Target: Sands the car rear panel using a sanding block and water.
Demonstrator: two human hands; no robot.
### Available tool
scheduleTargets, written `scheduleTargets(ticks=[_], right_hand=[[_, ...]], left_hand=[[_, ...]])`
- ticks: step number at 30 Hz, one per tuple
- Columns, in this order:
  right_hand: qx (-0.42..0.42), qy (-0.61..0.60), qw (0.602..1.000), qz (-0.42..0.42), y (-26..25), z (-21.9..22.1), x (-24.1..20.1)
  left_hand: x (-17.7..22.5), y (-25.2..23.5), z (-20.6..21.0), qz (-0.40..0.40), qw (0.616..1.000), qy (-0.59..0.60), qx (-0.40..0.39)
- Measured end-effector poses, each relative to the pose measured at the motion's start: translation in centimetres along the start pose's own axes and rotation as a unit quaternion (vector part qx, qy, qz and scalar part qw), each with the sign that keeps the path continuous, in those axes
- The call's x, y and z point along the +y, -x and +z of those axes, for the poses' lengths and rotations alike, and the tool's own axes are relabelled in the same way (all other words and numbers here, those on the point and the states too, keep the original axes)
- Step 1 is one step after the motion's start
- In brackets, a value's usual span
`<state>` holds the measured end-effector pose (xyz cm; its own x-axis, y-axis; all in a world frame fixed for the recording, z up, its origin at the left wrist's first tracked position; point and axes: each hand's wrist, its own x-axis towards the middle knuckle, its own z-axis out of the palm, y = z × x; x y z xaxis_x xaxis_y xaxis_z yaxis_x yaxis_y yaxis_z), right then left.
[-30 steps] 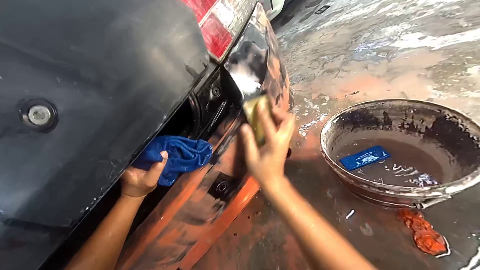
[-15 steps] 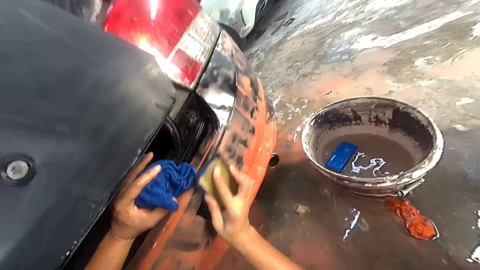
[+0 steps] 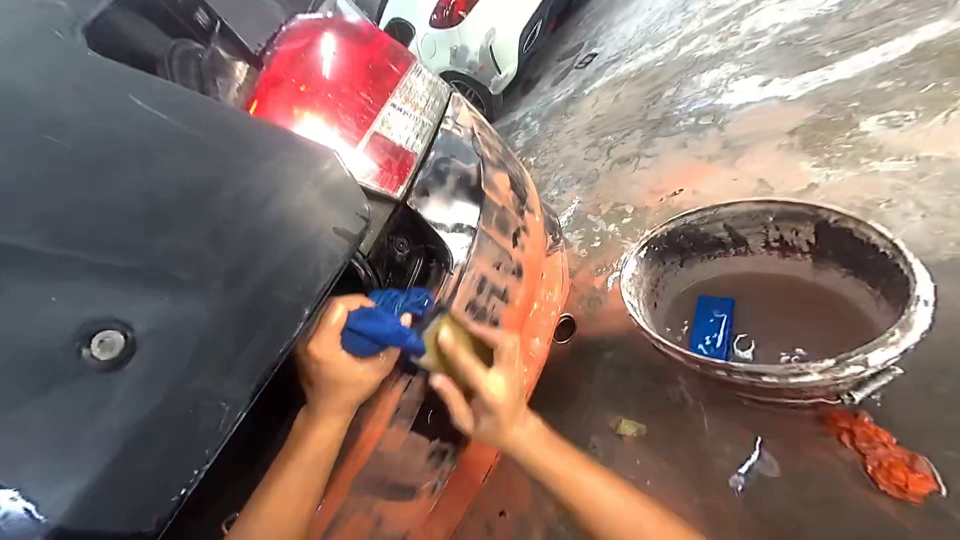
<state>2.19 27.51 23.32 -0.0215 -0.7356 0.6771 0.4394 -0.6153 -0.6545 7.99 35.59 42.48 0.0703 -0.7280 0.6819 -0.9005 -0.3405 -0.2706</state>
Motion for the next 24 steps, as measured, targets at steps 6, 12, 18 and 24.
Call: scheduleTargets(ticks=[6,12,18,24], right_hand=[[0.023,0.036,0.991,0.13,-2.5,-0.5,-0.9],[0.038,0.01,0.999,0.019,-1.8,0.2,2.1],[0.015,0.024,0.995,0.092,-1.2,-0.5,-1.6],[0.05,-0.007,0.999,0.016,-4.6,0.5,1.9]], left_hand=[[-0.2,-0.4,1.7,-0.049,0.975,0.212,0.04],[-0.5,-1.4,1.2,-0.15,0.942,0.299,-0.005],[-1.3,-1.7,0.9,-0.21,0.9,0.379,-0.053],[-1.4,-1.8,1.4,-0.152,0.913,0.379,-0.022]])
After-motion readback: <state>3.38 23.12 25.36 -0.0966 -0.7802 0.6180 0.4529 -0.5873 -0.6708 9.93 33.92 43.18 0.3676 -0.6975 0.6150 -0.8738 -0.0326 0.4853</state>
